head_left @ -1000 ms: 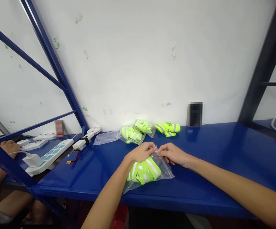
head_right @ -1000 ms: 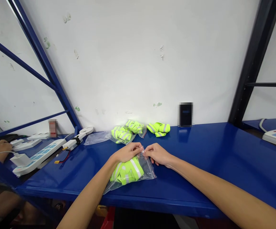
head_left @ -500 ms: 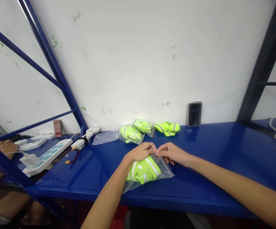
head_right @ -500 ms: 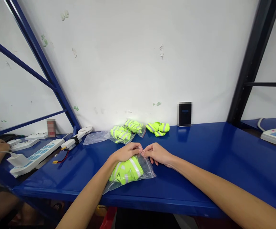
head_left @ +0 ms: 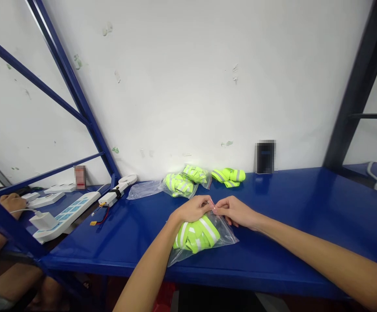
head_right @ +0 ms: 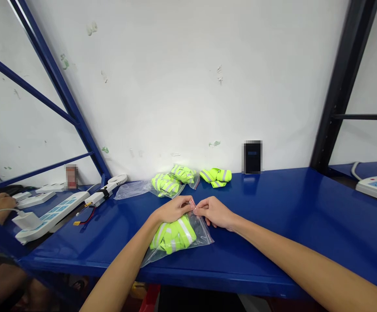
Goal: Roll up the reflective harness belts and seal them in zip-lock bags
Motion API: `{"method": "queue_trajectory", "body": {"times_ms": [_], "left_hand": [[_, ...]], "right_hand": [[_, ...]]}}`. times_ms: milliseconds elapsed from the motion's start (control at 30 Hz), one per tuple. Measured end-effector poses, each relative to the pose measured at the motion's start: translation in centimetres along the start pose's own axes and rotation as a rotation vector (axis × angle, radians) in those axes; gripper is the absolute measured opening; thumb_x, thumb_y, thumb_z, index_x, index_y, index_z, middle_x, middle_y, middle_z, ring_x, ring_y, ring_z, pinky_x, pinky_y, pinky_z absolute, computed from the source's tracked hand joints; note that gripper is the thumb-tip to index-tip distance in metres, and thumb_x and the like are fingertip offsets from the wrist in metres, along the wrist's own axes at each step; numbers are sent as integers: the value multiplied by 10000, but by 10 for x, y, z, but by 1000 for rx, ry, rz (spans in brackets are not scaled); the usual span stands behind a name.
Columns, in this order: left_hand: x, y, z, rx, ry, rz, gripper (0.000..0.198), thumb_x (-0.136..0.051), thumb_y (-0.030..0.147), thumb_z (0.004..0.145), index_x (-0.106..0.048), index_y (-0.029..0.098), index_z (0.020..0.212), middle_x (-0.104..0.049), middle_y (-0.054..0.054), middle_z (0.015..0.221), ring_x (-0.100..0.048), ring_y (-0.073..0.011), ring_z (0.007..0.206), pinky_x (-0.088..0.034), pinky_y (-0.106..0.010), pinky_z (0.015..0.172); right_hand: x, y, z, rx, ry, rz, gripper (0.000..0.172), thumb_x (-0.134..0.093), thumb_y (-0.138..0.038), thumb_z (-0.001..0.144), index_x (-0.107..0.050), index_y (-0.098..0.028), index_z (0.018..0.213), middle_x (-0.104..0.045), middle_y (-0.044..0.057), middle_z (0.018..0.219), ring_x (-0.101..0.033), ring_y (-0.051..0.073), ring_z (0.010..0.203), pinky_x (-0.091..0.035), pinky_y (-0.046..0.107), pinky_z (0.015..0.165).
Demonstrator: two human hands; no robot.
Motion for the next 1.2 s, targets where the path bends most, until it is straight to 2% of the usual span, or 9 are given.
{"method": "queue_trajectory", "body": {"times_ms": [167,267,433,533,700,833,933,1100,1200], "left_hand": [[1,-1,-3,38,98,17,272,-419,393,911,-564,168,865,-579,-5,757,-505,-134,674,-379,-242,619],[2,-1,-4,31,142,43,277,-418,391,912,-576,165,882,-592,-10,767,-519,-140,688,-381,-241,622],[4,-1,-1,87,179,24,302,-441,393,889,-615,146,902,-619,-25,781,-539,-143,697,-397,-237,627],[9,-1,-1,133,147,8,313,-496,388,852,-664,140,943,-643,-27,757,-546,-142,663,-392,-235,599],[15,0,-6,165,72,-24,321,-586,402,788,-734,135,888,-646,-25,668,-504,-124,569,-345,-230,515],[12,-3,-5,160,198,-91,274,-600,361,778,-717,116,817,-669,-44,706,-557,-129,627,-396,-219,554],[8,-7,-1,174,261,-181,216,-587,317,774,-669,118,766,-644,-29,659,-556,-114,587,-420,-211,543],[0,-9,2,300,103,-446,196,-604,321,736,-606,131,783,-597,-3,588,-563,-108,481,-482,-225,484],[-4,-6,2,305,-39,-365,223,-574,332,760,-637,126,816,-589,-2,564,-569,-119,483,-479,-221,477]], "right_hand": [[4,-2,-3,-19,-101,-13,251,-555,-337,794,-655,-139,677,-539,-7,488,-409,76,380,-293,181,336],[2,-4,-3,14,-69,-3,231,-558,-312,785,-629,-140,649,-572,5,549,-413,74,407,-279,195,365],[0,-7,0,136,24,-111,248,-568,-354,814,-606,-148,682,-594,14,619,-475,113,550,-349,231,524],[1,-9,-1,185,39,-205,260,-545,-390,839,-630,-154,771,-582,11,659,-482,134,605,-335,246,557],[4,-12,-7,114,-65,-224,314,-491,-426,869,-618,-152,783,-535,-6,645,-448,131,594,-313,251,554],[13,-13,-8,102,-33,-227,373,-457,-428,880,-567,-152,654,-504,-11,600,-406,118,557,-299,258,550],[23,-11,-6,153,-4,-187,330,-499,-423,866,-623,-147,736,-529,-10,630,-424,123,585,-302,254,557],[31,-3,-3,238,-64,-220,292,-527,-416,869,-654,-153,867,-593,9,726,-490,142,657,-351,247,595],[30,2,-2,286,-70,-259,305,-513,-429,882,-649,-157,865,-605,14,739,-501,141,657,-366,244,597]]}}
Point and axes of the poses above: each hand's wrist, its own z-axis towards the middle knuckle, its own x-axis out of the back of the hand, y = z × x, the point moved 1 cm from there along z, towards the middle knuckle
